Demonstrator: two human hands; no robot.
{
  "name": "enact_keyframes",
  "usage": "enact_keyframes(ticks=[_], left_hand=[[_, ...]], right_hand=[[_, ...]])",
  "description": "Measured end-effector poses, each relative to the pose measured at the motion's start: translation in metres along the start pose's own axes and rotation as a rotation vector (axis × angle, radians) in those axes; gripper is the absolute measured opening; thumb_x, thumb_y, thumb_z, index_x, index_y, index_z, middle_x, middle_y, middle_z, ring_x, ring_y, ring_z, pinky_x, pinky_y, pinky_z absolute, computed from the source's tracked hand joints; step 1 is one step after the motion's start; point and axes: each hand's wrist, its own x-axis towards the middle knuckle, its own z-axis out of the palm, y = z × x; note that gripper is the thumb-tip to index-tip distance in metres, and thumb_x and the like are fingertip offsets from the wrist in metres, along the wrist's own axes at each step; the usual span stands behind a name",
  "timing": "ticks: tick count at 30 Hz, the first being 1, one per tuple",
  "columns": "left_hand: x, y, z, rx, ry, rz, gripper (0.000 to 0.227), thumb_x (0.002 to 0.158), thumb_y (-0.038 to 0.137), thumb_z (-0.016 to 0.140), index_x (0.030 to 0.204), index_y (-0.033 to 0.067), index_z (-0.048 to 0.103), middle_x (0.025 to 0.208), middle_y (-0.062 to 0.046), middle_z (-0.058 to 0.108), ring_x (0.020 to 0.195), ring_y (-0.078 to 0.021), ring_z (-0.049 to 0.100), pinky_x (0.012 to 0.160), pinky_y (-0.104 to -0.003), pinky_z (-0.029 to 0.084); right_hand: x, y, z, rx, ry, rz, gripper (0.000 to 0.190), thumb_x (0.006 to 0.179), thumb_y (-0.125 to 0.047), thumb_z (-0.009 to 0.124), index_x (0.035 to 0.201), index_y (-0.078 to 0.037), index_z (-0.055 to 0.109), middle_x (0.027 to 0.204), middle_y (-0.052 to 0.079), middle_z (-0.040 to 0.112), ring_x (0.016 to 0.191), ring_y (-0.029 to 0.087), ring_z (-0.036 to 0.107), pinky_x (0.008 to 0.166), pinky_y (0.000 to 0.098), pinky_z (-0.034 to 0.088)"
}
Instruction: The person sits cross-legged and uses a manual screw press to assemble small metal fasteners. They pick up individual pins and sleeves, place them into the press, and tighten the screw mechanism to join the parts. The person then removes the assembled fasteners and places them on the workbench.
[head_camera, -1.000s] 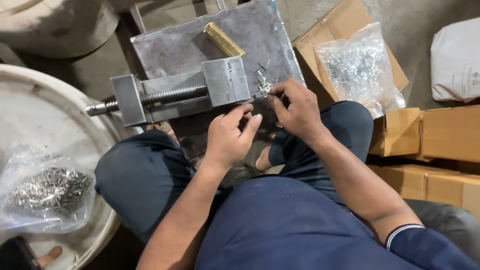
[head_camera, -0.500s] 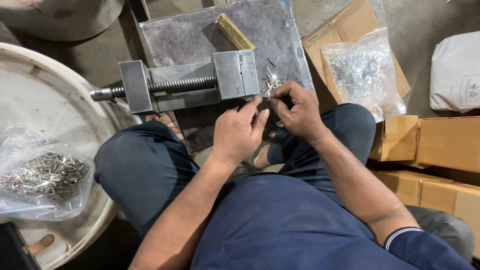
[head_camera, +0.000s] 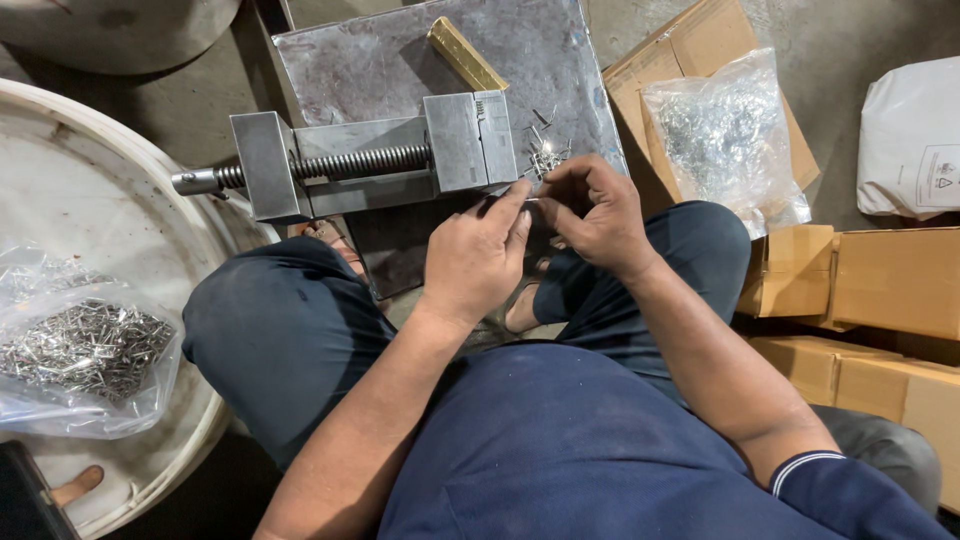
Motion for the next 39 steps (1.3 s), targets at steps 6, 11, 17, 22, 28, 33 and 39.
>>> enact_keyframes(ticks=[6,11,17,22,28,33,39], left_hand=[[0.003,-0.004,0.006,0.241,-0.055,0.126,0.04,0.089,0.009,0.064,0.128,0.008,0.069,0.097,-0.011,0.074,0.083,-0.0281,0.073,0.07,-0.038,0.058],[0.004,-0.003,0.012,0.28,-0.035,0.051,0.027,0.09,0.01,0.062,0.115,0.0096,0.072,0.095,-0.008,0.074,0.081,-0.0279,0.073,0.069,-0.039,0.058],[-0.001,-0.005,0.013,0.25,-0.018,0.013,0.024,0.086,0.008,0.061,0.108,0.0082,0.072,0.094,-0.01,0.075,0.07,-0.0319,0.07,0.063,-0.042,0.056],[0.001,-0.01,0.013,0.217,0.017,-0.025,0.009,0.087,0.014,0.065,0.09,0.011,0.074,0.072,-0.015,0.07,0.063,-0.0367,0.068,0.059,-0.048,0.054],[-0.002,-0.017,0.018,0.199,0.063,0.015,0.007,0.09,0.013,0.066,0.087,0.0086,0.071,0.062,-0.017,0.064,0.057,-0.0365,0.066,0.054,-0.047,0.052],[-0.005,-0.023,0.022,0.216,-0.002,-0.006,0.011,0.09,0.013,0.066,0.08,0.0094,0.065,0.06,-0.016,0.063,0.057,-0.0349,0.066,0.056,-0.045,0.053],[-0.004,-0.026,0.025,0.192,0.03,-0.012,0.01,0.089,0.015,0.066,0.08,0.0106,0.066,0.061,-0.015,0.064,0.058,-0.0345,0.066,0.056,-0.045,0.053]], right_hand=[[-0.001,0.006,0.0,0.168,0.006,0.105,0.029,0.095,0.003,0.074,0.118,-0.004,0.057,0.102,0.001,0.067,0.091,0.004,0.066,0.077,0.0218,0.056],[0.002,0.011,-0.002,0.138,0.0,0.066,0.031,0.094,0.004,0.076,0.117,-0.003,0.058,0.105,0.003,0.068,0.097,0.006,0.065,0.086,0.0237,0.056],[0.003,0.0,-0.008,0.25,0.071,0.187,0.027,0.093,0.001,0.076,0.115,-0.004,0.062,0.104,0.003,0.072,0.094,0.008,0.069,0.085,0.0247,0.059],[0.018,-0.041,-0.007,0.008,0.075,-0.073,0.025,0.095,0.0,0.078,0.114,-0.003,0.062,0.103,0.005,0.073,0.094,0.01,0.07,0.083,0.0255,0.058],[0.057,-0.095,0.004,-0.401,0.049,-0.427,0.022,0.094,0.002,0.079,0.111,-0.004,0.067,0.096,0.007,0.074,0.083,0.014,0.072,0.075,0.028,0.059],[0.077,-0.112,0.017,-0.496,-0.039,-0.466,0.022,0.095,0.0,0.078,0.113,-0.005,0.066,0.097,0.007,0.074,0.079,0.016,0.074,0.071,0.0293,0.061],[0.082,-0.114,0.017,-0.558,-0.073,-0.516,0.024,0.095,-0.001,0.078,0.114,-0.005,0.063,0.096,0.007,0.072,0.08,0.017,0.074,0.071,0.029,0.061]])
